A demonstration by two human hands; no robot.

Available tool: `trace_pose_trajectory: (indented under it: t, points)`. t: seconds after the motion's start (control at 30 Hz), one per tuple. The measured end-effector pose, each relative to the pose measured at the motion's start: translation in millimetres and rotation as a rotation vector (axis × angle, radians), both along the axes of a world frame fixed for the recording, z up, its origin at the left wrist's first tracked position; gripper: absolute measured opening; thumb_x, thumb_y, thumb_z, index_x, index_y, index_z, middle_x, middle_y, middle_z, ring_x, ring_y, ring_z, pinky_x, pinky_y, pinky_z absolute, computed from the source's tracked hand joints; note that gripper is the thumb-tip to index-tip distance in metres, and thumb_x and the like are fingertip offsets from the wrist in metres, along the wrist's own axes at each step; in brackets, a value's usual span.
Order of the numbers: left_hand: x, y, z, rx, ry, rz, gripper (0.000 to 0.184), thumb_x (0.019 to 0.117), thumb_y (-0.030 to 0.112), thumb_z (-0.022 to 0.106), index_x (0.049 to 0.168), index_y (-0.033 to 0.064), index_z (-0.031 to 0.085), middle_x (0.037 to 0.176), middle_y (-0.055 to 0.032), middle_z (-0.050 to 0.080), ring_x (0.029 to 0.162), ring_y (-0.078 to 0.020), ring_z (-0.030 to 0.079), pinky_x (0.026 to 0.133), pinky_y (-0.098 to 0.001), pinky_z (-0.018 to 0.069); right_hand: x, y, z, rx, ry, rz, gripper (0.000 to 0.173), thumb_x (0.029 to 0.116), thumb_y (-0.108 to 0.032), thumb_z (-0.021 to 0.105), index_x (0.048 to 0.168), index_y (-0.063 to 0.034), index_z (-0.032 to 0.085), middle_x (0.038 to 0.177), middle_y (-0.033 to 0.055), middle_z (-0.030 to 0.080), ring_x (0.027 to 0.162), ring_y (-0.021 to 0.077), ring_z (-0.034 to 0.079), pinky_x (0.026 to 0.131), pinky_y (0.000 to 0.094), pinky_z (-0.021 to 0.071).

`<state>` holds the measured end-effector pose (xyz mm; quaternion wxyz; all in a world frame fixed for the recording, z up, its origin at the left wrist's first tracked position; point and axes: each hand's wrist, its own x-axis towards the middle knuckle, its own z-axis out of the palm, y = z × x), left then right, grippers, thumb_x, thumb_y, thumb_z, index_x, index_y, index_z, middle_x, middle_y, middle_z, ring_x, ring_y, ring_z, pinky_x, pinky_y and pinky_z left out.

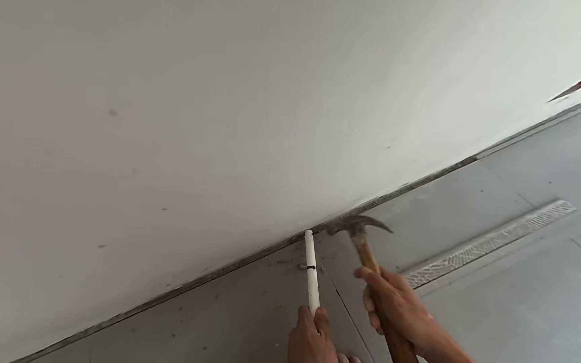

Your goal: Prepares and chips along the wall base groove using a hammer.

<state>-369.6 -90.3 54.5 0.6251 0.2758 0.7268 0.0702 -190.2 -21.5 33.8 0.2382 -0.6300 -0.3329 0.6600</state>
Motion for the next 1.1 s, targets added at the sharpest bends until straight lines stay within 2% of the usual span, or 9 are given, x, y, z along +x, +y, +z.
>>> trace_pose_trajectory:
  t: [0.1, 0.23, 0.3, 0.43, 0.57, 0.7, 0.8, 0.93, 1.1]
  points:
    - [0, -2, 1, -0.025, 0.004, 0.004, 0.046, 0.1111, 0.044, 0.037, 0.124, 0.0032, 0.055, 0.083, -0.0132, 0.062, 0.067, -0.0257, 0.065, 0.065, -0.0439, 0.0564, -15, -3, -5, 0.034, 0.011, -0.108, 0.031, 0.1105, -0.030, 0.036, 0.115, -0.0036, 0.052, 0.056, 0.0052, 0.055, 0.040, 0.0176, 0.057, 0.038, 0.0340, 0.0540]
    - [0, -10, -4, -0.015, 0.027, 0.090, 0.044, 0.1113, 0.040, 0.038, 0.124, 0.0008, 0.054, 0.079, -0.0124, 0.062, 0.060, -0.0232, 0.064, 0.059, -0.0414, 0.0565, -9, -3, -7, -0.167, 0.014, 0.271, 0.035, 0.1080, -0.040, 0.042, 0.117, -0.0086, 0.055, 0.061, 0.0063, 0.058, 0.044, 0.0185, 0.058, 0.042, 0.0340, 0.0539]
    - [-14, -24, -14, 0.009, 0.014, 0.116, 0.044, 0.1112, 0.040, 0.037, 0.122, 0.0008, 0.053, 0.077, -0.0115, 0.059, 0.057, -0.0224, 0.060, 0.056, -0.0407, 0.0550, -12, -8, -6, -0.084, 0.000, 0.190, 0.036, 0.1075, -0.039, 0.042, 0.118, -0.0072, 0.056, 0.061, 0.0062, 0.058, 0.044, 0.0188, 0.059, 0.041, 0.0344, 0.0541]
    - [-37, -37, -17, 0.049, -0.139, 0.120, 0.044, 0.1118, 0.042, 0.034, 0.117, 0.0024, 0.053, 0.069, -0.0063, 0.051, 0.050, -0.0182, 0.054, 0.048, -0.0363, 0.0519, -10, -13, 3, 0.136, 0.042, -0.115, 0.034, 0.1079, -0.031, 0.037, 0.120, -0.0040, 0.055, 0.055, 0.0042, 0.056, 0.039, 0.0176, 0.058, 0.036, 0.0345, 0.0537]
    - [-43, -29, -22, 0.059, -0.261, 0.069, 0.048, 0.1119, 0.045, 0.028, 0.108, 0.0044, 0.054, 0.065, -0.0040, 0.048, 0.047, -0.0163, 0.050, 0.046, -0.0340, 0.0495, -3, -14, 18, 0.204, 0.042, -0.210, 0.033, 0.1095, -0.024, 0.033, 0.119, -0.0019, 0.054, 0.055, 0.0044, 0.055, 0.038, 0.0178, 0.057, 0.035, 0.0349, 0.0533]
    - [-58, -26, -38, 0.036, -0.356, 0.103, 0.048, 0.1119, 0.046, 0.026, 0.102, 0.0070, 0.052, 0.059, -0.0008, 0.042, 0.043, -0.0136, 0.045, 0.042, -0.0298, 0.0455, -5, -19, 19, 0.254, 0.002, -0.219, 0.031, 0.1101, -0.023, 0.032, 0.118, -0.0019, 0.053, 0.054, 0.0031, 0.055, 0.038, 0.0176, 0.058, 0.035, 0.0345, 0.0539]
    - [-69, -26, -38, 0.012, -0.419, 0.134, 0.048, 0.1120, 0.047, 0.027, 0.099, 0.0085, 0.052, 0.056, 0.0011, 0.039, 0.041, -0.0115, 0.042, 0.040, -0.0269, 0.0430, -20, -28, 9, 0.285, -0.040, -0.160, 0.030, 0.1089, -0.026, 0.037, 0.119, -0.0023, 0.052, 0.056, 0.0018, 0.056, 0.041, 0.0175, 0.058, 0.038, 0.0355, 0.0552]
    - [-71, -27, -35, 0.010, -0.413, 0.173, 0.047, 0.1122, 0.045, 0.028, 0.099, 0.0076, 0.052, 0.056, 0.0015, 0.039, 0.042, -0.0111, 0.041, 0.041, -0.0268, 0.0426, -31, -31, -5, 0.072, -0.112, 0.100, 0.031, 0.1065, -0.035, 0.045, 0.115, -0.0057, 0.054, 0.059, 0.0054, 0.057, 0.044, 0.0202, 0.060, 0.042, 0.0374, 0.0555]
    - [-67, -24, -32, 0.022, -0.344, 0.096, 0.048, 0.1119, 0.046, 0.028, 0.104, 0.0065, 0.053, 0.061, -0.0011, 0.042, 0.044, -0.0133, 0.044, 0.043, -0.0293, 0.0446, -33, -36, 9, 0.272, -0.179, -0.050, 0.031, 0.1075, -0.030, 0.042, 0.116, -0.0030, 0.054, 0.058, 0.0029, 0.057, 0.044, 0.0185, 0.060, 0.041, 0.0362, 0.0558]
